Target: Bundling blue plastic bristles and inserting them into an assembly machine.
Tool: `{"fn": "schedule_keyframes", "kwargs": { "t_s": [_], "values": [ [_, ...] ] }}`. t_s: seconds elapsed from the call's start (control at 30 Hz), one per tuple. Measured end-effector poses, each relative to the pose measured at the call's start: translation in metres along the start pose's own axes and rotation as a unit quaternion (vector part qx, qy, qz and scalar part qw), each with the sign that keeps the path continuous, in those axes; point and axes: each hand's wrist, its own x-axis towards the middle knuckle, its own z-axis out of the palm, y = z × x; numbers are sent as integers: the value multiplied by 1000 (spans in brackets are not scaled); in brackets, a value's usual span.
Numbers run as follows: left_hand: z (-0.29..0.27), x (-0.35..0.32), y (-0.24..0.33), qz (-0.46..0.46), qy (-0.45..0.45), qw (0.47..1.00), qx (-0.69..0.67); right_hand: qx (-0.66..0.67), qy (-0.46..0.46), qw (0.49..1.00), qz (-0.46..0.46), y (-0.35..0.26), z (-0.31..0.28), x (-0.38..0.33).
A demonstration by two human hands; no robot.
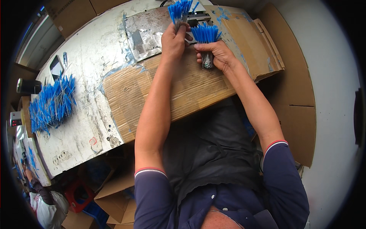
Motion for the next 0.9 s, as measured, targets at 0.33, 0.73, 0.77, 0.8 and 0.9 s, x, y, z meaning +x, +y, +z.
{"fn": "schedule_keyframes", "kwargs": {
  "t_s": [0.33, 0.73, 0.77, 0.8, 0.9],
  "values": [
    [-1, 3, -1, -2, -2, 999, 32, -20, 24, 999, -32, -1, 3, -1],
    [2, 4, -1, 7, 60, 998, 35, -75, 101, 986, -112, 1, 12, -4],
    [-1, 6, -3, 20, 91, 995, 43, -57, 118, 982, -139, 3, 14, -5],
    [-2, 8, -4, 26, 93, 995, 40, -39, 134, 976, -166, 3, 13, -4],
    [-8, 8, -7, 50, 168, 981, 85, -17, 148, 976, -158, -1, 7, 0]
  ]
}}
